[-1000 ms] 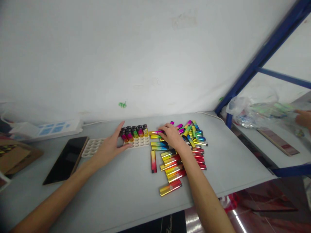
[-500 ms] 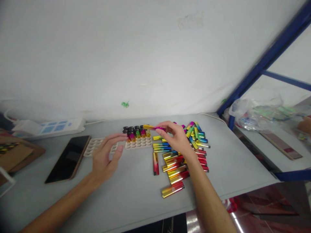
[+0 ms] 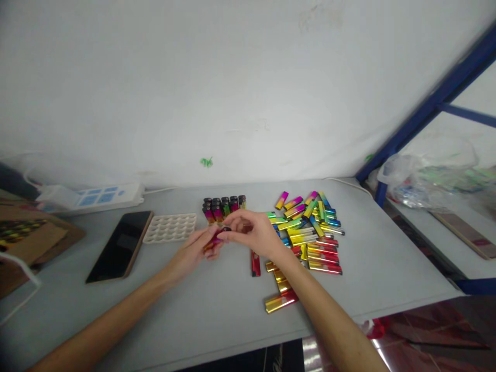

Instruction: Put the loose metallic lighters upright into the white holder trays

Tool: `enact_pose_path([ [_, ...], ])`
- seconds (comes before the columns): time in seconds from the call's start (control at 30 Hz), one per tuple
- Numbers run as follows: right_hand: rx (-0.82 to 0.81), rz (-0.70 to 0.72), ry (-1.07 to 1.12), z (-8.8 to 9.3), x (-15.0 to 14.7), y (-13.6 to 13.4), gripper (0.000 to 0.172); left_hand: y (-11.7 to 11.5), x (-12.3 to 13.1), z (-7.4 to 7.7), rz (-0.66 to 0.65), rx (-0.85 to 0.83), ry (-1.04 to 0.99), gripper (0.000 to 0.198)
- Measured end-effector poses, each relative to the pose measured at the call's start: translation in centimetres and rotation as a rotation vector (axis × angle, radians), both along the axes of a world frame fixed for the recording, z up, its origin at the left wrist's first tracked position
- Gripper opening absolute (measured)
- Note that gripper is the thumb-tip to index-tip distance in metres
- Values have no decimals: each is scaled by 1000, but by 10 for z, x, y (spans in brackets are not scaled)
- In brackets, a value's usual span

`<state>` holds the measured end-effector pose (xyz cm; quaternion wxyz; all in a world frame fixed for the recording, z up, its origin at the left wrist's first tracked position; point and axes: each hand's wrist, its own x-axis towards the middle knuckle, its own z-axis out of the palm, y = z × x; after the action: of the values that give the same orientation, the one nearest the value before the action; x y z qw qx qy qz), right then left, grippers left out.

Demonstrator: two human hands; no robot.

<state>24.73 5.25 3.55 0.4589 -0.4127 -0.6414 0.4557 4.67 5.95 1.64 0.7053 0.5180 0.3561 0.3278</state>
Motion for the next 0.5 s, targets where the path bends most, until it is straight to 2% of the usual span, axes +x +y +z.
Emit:
enact_pose_path([
  [0.1,8,-43,28,2,6,2,39,1,-2,7,-9,-140,-42,57],
  [0.2,35,-155,-21,-3,13,8,38,2,-5,14,-35,-221,-80,56],
  [0.37,103,-377,-200,-18,28,18,41,5,-5,20,-10,-130,-118,52],
  [0.5,147,-454,-336,-21,36,22,41,5,-6,19,-9,-116,-88,55],
])
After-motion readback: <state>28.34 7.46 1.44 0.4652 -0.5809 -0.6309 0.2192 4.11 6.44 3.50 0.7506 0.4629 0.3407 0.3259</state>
